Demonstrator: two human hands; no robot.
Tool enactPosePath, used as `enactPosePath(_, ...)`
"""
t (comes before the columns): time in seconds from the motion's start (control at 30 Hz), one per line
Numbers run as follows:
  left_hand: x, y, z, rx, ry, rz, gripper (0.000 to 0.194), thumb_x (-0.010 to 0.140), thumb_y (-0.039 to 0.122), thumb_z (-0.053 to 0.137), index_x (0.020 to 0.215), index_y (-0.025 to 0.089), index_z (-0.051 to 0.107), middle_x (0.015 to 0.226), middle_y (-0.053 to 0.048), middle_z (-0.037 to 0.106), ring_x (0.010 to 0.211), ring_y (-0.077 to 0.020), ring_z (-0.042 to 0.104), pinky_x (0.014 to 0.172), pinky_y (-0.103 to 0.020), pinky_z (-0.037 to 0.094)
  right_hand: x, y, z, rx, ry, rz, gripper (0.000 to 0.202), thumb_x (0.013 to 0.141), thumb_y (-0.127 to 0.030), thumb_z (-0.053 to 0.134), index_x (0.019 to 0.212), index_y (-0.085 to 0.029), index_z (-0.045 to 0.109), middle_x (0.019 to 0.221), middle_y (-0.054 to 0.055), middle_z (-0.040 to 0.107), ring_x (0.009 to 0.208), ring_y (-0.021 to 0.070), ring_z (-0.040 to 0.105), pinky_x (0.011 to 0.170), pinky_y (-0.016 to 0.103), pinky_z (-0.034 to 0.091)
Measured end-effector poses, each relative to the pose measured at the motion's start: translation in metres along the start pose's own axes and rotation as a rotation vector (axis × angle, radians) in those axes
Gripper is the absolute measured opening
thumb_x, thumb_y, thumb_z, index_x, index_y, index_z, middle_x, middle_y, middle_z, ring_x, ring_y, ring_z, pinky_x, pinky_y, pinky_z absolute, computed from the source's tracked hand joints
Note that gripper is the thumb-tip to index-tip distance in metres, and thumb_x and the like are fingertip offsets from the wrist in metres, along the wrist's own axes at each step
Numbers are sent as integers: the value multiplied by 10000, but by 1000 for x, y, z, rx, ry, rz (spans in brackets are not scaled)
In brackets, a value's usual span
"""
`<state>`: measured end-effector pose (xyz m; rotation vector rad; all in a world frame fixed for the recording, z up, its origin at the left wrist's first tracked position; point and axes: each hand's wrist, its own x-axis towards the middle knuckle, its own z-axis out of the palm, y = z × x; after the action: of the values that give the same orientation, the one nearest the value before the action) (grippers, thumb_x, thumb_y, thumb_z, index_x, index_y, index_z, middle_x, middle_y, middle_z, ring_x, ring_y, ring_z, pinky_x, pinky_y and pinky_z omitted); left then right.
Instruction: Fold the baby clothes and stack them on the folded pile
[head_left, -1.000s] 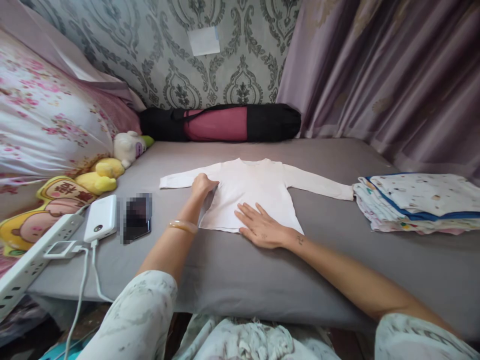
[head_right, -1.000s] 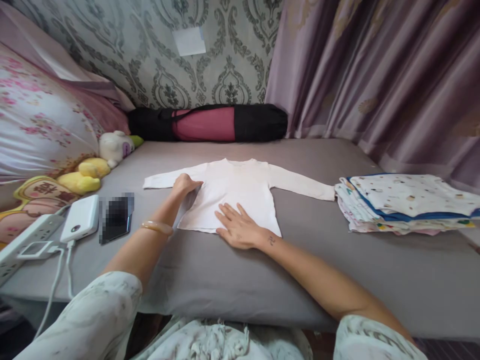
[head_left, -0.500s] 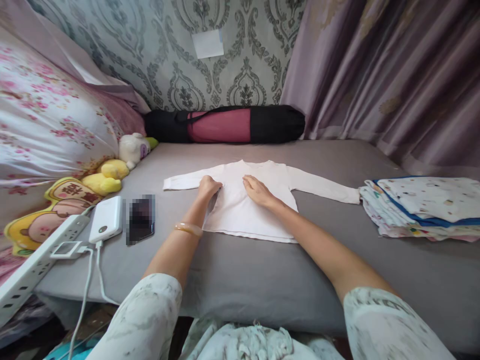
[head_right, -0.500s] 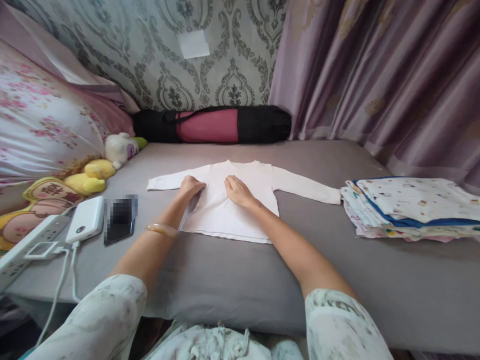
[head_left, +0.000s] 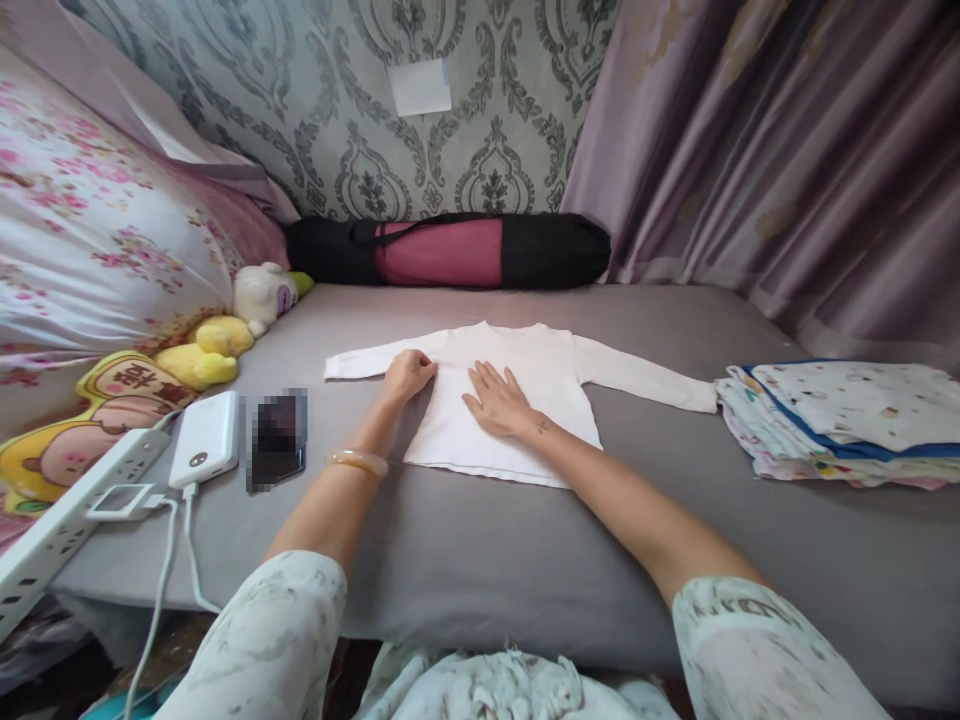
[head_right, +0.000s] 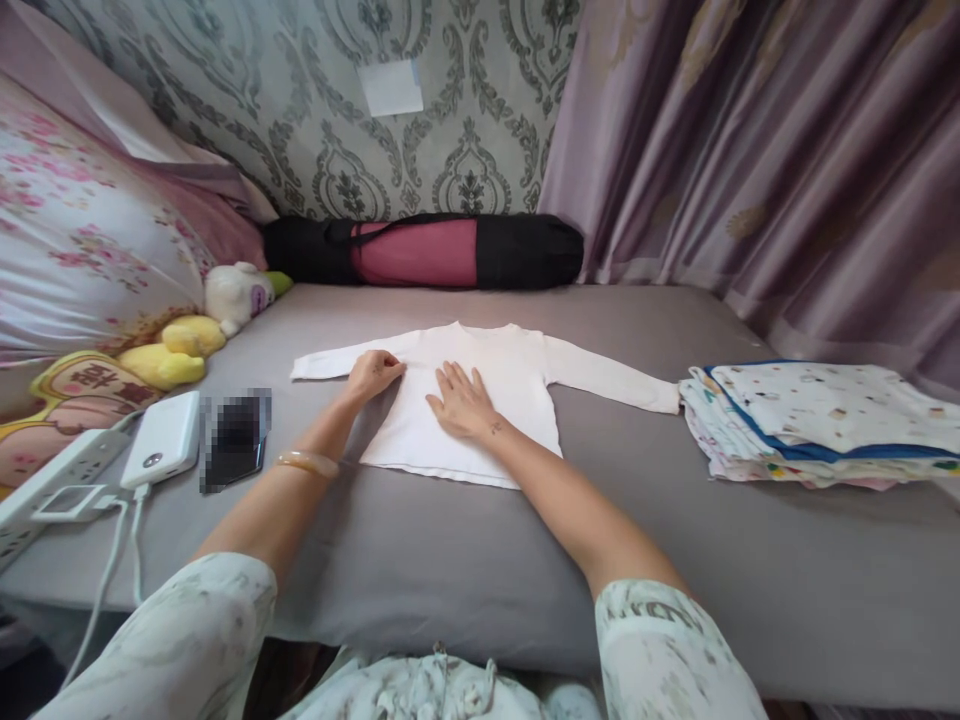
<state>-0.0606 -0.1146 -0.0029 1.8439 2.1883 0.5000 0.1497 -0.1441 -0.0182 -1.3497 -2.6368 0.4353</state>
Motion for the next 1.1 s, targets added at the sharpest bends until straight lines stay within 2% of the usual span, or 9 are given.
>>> enactPosePath(0.33,-4,11,-7,85,17,31,235,831,310,553,932,170,711,981,-105,715,952,-230,632,804,-278,450,-42,-74,12,122,-148,-405,643,971,-486,284,1483,-99,318,1573,181,208,1469,289,108,1156,583,46)
enactPosePath(0.43,-4,19,-6,119,28,69,210,837,267,533,926,176,701,995,-104,700,973,-232,618,818,-282,447,-58,-91,6,162,-159,-522,570,957,-454,387,1418,-123,426,1511,179,365,1434,288,238,1153,557,147)
enactPosePath(0.53,-6,29,-4,112,13,145,211,838,240,522,954,170,684,984,-98,684,965,-224,611,817,-280,446,-75,-94,-13,304,-242,-675,421,948,-371,444,1310,-188,554,1404,111,522,1323,239,433,1121,436,291)
enactPosePath(0.63,-12,40,1,74,-11,260,216,841,230,524,987,160,667,967,-92,670,947,-216,606,829,-287,447,-88,-66,-36,534,-233,-646,357,946,-286,437,1257,-221,599,1304,36,616,1194,159,555,1033,283,393)
enactPosePath(0.73,-19,54,9,25,-41,389,213,853,228,517,992,149,658,959,-97,658,924,-212,605,844,-301,453,-91,-5,-58,511,8,-284,318,934,-223,424,1147,-186,658,1169,43,683,1074,153,613,945,259,439)
enactPosePath(0.8,-24,68,17,-16,-76,483,209,861,222,505,988,146,653,958,-98,653,912,-206,606,852,-306,460,-89,43,-70,311,193,16,305,911,-162,433,1102,-182,671,1147,61,679,1065,176,603,953,294,427)
enactPosePath(0.87,-30,86,26,-57,-124,563,200,864,212,494,972,146,649,954,-97,651,898,-199,609,860,-312,468,-88,85,-79,86,270,219,306,868,-107,466,1079,-168,679,1143,90,664,1099,207,572,968,320,408)
enactPosePath(0.97,-36,116,44,-114,-173,679,196,864,203,483,966,145,641,961,-106,647,894,-201,615,864,-329,482,-87,125,-83,-116,213,266,317,839,-98,509,1101,-166,673,1175,106,630,1146,235,525,961,317,401)
enactPosePath(1.1,-39,147,72,-154,-142,790,219,855,167,474,1024,153,613,1021,-113,640,967,-223,613,906,-372,485,-87,138,-75,-265,177,229,267,896,-147,476,1083,-167,665,1139,109,621,1116,234,512,940,307,386)
